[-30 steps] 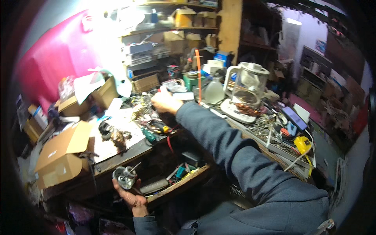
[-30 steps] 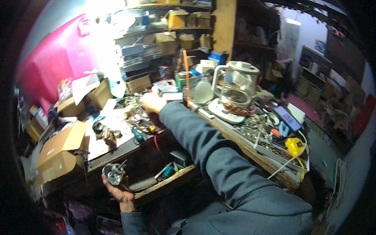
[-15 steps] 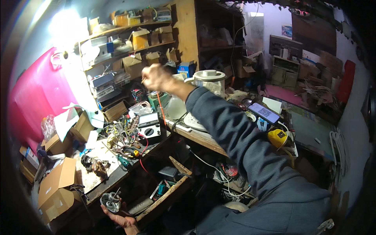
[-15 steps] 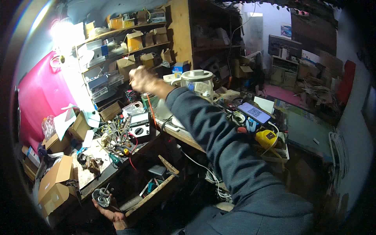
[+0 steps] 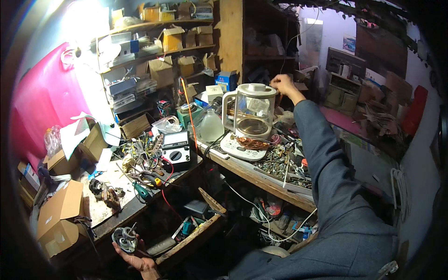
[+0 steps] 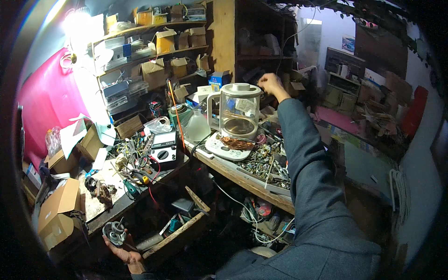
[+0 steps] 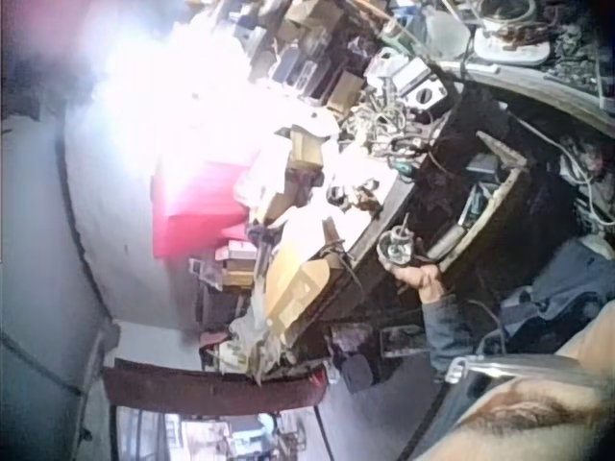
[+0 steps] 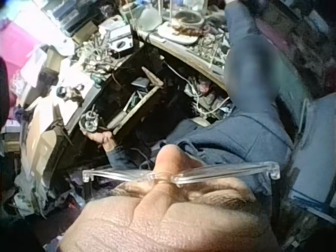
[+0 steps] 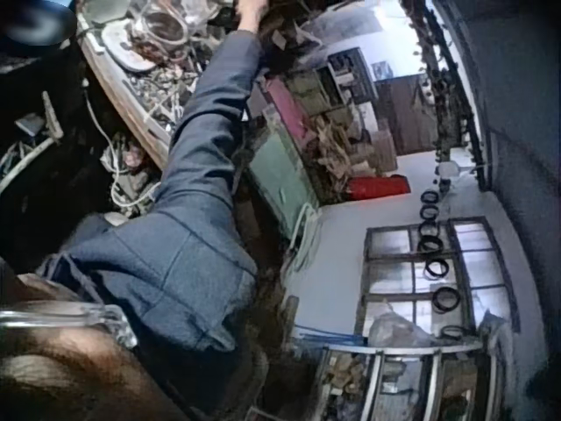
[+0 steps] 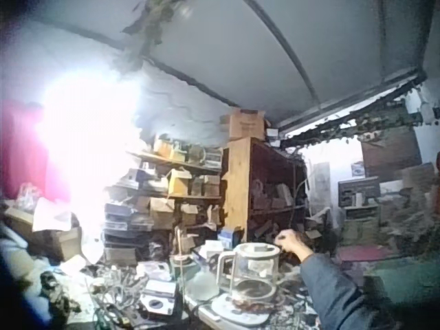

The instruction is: The person disassembles a small cylindrical electrical component, removes a coil, and reassembles it using a screwdriver. They handle the component and coil repeatedly, adjusting and tightening parts on a cluttered workbench.

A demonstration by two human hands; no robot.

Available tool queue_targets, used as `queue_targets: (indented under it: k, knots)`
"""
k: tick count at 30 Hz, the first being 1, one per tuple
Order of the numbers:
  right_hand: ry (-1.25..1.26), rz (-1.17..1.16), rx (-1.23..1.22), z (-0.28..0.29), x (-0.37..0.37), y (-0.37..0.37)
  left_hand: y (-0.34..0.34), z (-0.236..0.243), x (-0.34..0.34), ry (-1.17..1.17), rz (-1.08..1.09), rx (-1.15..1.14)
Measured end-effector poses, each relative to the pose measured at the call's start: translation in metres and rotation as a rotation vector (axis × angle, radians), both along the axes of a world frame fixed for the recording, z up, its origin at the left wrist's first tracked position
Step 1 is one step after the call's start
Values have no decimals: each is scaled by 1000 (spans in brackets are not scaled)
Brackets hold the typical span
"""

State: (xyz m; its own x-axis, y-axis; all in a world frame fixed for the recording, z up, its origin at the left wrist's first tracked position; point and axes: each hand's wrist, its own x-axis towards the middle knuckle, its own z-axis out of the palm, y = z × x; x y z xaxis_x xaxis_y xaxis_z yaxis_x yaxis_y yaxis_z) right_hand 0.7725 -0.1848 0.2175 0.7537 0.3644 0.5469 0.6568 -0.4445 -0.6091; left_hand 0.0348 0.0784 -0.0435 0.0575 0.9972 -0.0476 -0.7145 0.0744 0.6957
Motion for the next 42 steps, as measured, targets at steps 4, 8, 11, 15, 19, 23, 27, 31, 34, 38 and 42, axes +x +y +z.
queue_targets:
  k: [4,8,11,15,19,23,27,31,34,38,42]
  knots:
    - [-282,-79,-245,-40,25,1,5,-3,6,-10,-21,-2]
    - [-308,38,-258,-40,-4,19,0,4,2,29,3,-24]
    - [-159,226,-86,-45,-20,12,1,3,3,47,-3,-35]
    - [-138,349,5,-53,-27,4,5,2,5,45,-27,-16]
    - [-73,461,106,-61,-22,39,-6,5,-6,4,101,3]
    - [194,146,234,-23,80,-76,11,-5,32,-75,-120,-2]
    - [-201,102,-22,-14,21,-4,2,-6,6,-25,48,-30]
    - [-36,12,134,38,-12,-7,1,-3,6,-49,12,-33]
    - [-148,25,241,70,-29,-1,2,-3,6,-80,-22,-34]
    - [-228,195,272,94,-85,54,2,-3,5,-94,-21,-34]
    - [-434,459,77,93,-158,120,14,-20,7,-169,-103,-17]
